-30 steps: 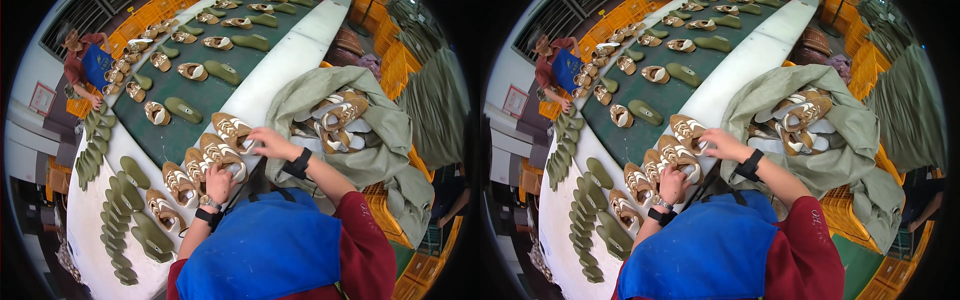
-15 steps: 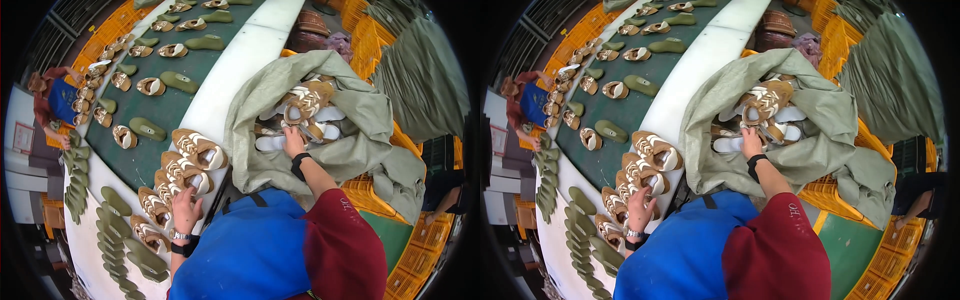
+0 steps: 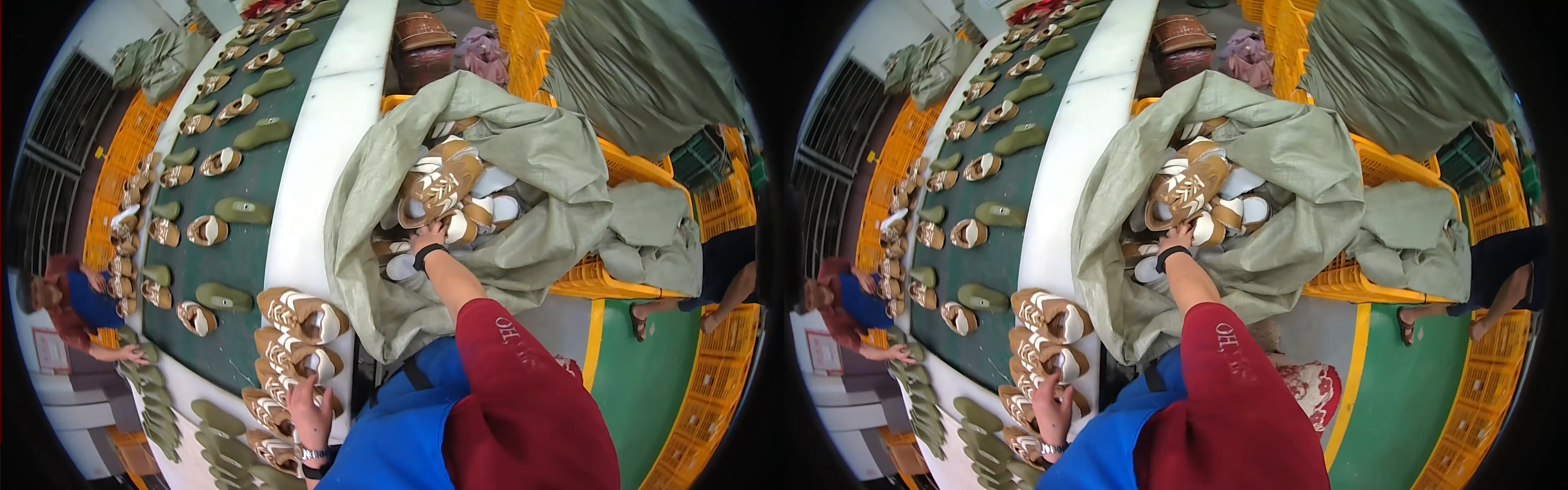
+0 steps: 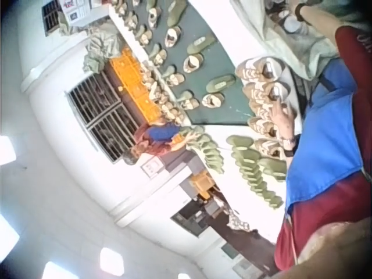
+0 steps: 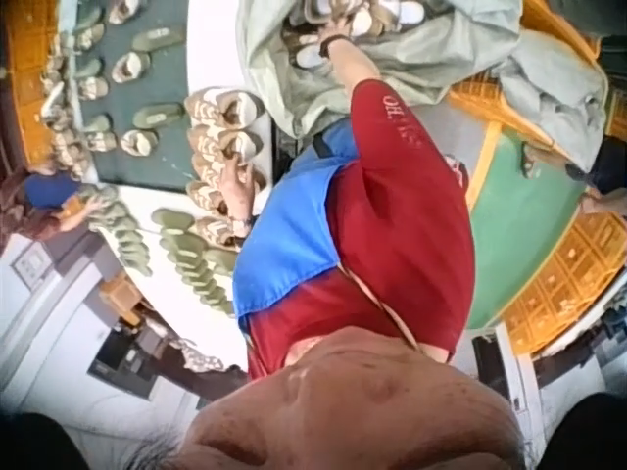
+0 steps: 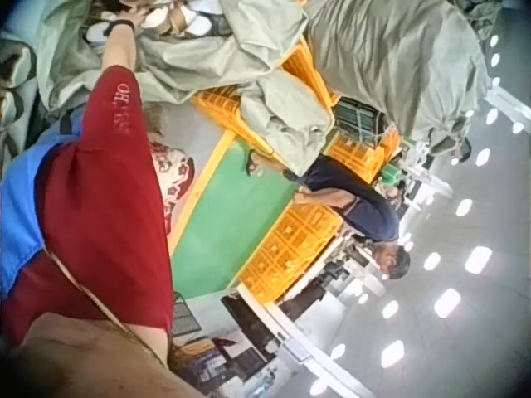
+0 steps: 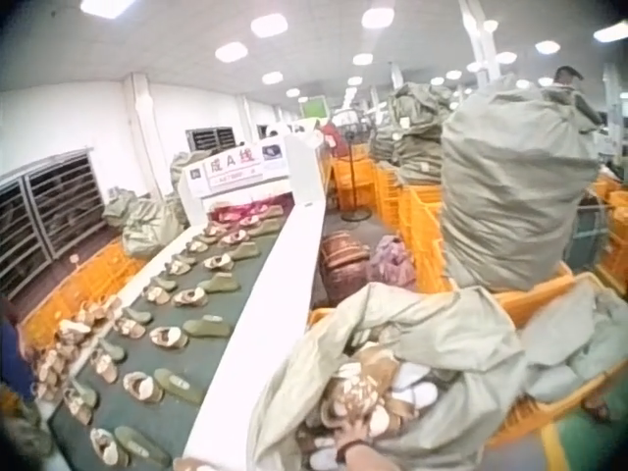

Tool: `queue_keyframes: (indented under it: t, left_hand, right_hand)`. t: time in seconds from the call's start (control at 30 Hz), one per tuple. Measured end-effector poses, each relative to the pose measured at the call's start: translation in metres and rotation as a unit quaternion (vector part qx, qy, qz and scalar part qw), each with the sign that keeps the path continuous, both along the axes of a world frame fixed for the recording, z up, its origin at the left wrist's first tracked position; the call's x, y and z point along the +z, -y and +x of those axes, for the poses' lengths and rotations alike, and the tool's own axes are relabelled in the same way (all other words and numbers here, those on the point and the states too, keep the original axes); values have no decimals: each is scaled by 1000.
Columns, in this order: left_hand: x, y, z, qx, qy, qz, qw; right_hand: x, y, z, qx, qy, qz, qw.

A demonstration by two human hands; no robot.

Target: Sorting and matching shoes with green shoe lasts on a workspace table and conveyor belt system.

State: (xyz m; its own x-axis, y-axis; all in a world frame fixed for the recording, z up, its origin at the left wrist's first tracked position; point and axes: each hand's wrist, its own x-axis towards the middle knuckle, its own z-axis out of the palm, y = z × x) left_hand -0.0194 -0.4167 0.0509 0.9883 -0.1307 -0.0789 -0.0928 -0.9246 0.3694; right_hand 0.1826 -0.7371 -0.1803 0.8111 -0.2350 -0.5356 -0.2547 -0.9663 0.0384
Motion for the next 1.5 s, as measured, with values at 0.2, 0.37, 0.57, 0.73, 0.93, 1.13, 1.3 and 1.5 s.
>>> queue_keyframes:
  t: [0.2,0.37,0.57,0.73,0.93,1.13,1.3,1.5]
  left_hand:
    - [-1,-3,-6,9,-34,28,999]
    - [-5,-8,-6,0,-34,27,999]
    - [1,-9,12,-31,4,13,999]
    - [19,-6,32,-39,13,-43,998]
    - [51,5,72,-115,123,-72,983]
    - [102,22,84,-46,4,-436,899]
    - [105,-21,63,-66,-140,-768,622]
    - [97,-98,-5,90,-143,-830,532]
  right_hand:
    - [-50,3,-15,3,115,-25,993]
    - [-24,16,-17,101,172,-8,980]
    - [54,68,-53,152,240,196,939]
    - [124,108,-76,145,270,278,910]
    - [224,112,-78,100,451,309,832]
    - [295,39,-78,237,559,319,728]
    - [294,-91,-88,387,546,393,630]
    - [287,-184,-78,522,467,444,559]
